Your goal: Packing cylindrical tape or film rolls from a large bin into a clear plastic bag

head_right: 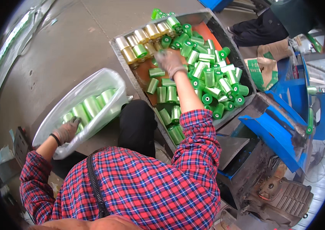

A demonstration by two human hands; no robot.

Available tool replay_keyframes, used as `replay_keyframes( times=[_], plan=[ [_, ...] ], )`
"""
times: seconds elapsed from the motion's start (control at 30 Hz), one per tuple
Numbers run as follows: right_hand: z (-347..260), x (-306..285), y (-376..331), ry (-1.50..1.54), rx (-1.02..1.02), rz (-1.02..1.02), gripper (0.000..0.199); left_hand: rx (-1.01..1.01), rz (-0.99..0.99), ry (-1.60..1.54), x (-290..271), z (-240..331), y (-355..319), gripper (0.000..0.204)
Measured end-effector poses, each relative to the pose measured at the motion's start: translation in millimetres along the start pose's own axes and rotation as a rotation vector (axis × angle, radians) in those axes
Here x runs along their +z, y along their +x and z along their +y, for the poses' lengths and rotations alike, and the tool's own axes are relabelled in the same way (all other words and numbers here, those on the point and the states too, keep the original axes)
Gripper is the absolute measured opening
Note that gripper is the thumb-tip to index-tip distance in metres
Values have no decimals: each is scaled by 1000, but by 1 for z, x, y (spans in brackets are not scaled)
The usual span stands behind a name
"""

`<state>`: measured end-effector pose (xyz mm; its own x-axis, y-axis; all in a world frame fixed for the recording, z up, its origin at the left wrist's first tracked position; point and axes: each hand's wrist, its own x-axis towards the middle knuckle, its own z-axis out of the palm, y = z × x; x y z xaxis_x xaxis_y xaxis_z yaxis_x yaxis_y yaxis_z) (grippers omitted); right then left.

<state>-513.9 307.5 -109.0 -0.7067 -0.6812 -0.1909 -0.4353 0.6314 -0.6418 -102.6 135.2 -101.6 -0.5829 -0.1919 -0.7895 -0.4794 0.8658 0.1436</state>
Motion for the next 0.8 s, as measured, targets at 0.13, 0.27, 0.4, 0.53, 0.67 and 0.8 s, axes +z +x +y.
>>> replay_keyframes(
  times=[0.13,0.27,0.4,0.53,0.67,0.8],
  plan=[
    [173,93,-6,-399,299,-313,52,-55,-31,-57,5,16,2,99],
    [208,133,-20,-355,822,-289,72,-100,-70,-154,8,14,1,99],
    [210,163,-19,-623,954,-154,92,-116,-160,-99,2,15,11,100],
    [230,163,0,-438,963,-295,108,-151,-136,-96,5,12,4,102],
    [319,224,-51,463,1029,-239,77,-98,-161,-37,6,12,13,102],
    [266,201,-47,295,1107,-489,66,-143,-226,-113,-9,19,9,102]
  ],
)
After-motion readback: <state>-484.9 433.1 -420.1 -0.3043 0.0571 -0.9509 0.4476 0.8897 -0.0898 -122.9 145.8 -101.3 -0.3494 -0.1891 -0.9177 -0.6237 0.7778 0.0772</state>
